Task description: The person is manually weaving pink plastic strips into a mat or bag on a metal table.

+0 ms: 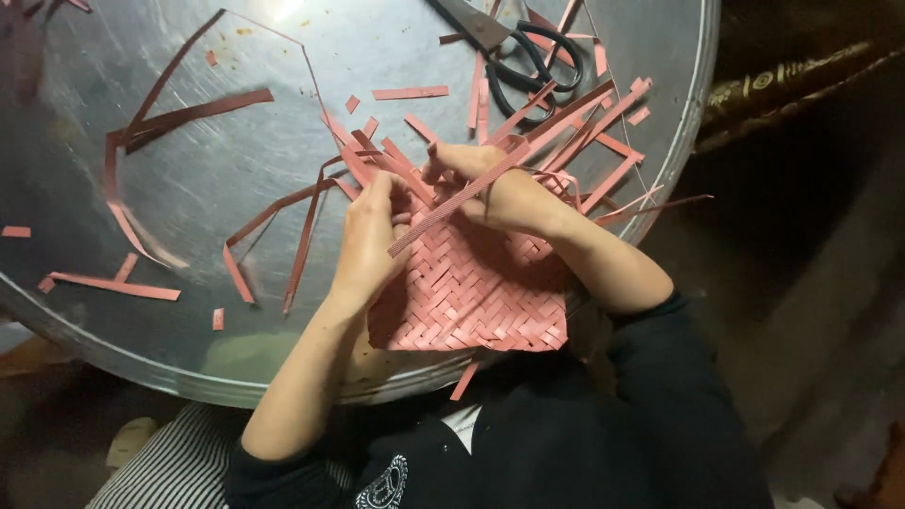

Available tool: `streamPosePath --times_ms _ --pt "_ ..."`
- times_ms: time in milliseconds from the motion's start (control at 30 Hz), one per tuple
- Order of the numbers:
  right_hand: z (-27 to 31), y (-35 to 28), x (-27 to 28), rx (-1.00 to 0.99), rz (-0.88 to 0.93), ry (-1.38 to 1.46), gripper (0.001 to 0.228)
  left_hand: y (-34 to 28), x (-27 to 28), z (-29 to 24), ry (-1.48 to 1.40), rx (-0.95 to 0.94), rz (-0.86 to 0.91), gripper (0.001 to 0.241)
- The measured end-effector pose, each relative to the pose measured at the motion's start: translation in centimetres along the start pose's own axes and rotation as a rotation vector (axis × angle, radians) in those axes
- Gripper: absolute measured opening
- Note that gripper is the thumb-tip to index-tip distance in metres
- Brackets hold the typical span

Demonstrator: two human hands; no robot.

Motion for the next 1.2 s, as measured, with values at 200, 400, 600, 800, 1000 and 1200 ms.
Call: streamPosePath --times_ms 200,400,600,800,1000,1200 --pt "0.8 0.3 2.1 -0.035 -0.122 0.128 0.011 0.4 -1.0 4.2 -0.382 0.188 0.075 0.043" --pt "0.0 0.5 1.2 -0.033 -0.135 0.137 0.014 0.2 -0.4 3.8 -0.326 0.190 0.032 0.038" --pt "0.2 0.6 2.8 -0.069 -0.220 0.232 0.012 0.3 0.1 2.7 -0.332 0.205 0.018 0.038" --pt "-0.7 0.2 3.6 -0.140 -0.290 0.318 0.010 0.4 -0.3 2.0 -0.241 0.089 0.046 0.040" --pt "-0.5 0.2 3.8 -0.179 -0.254 0.255 0.020 -0.2 -1.1 -1.2 0.120 -0.107 0.043 0.051" --pt "-1.1 0.2 2.8 -0.219 -0.141 0.164 0.012 0.8 -0.6 -2.9 0.044 -0.137 0.089 0.055"
Point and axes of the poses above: each hand's wrist, its own y-axis towards the middle knuckle, its own x-axis out of the back of the hand, z = x × y, the point moved 9 cm from there along y, towards the middle knuckle, and after that the axes turned 7 degrees about -y, right-handed, at the moved point
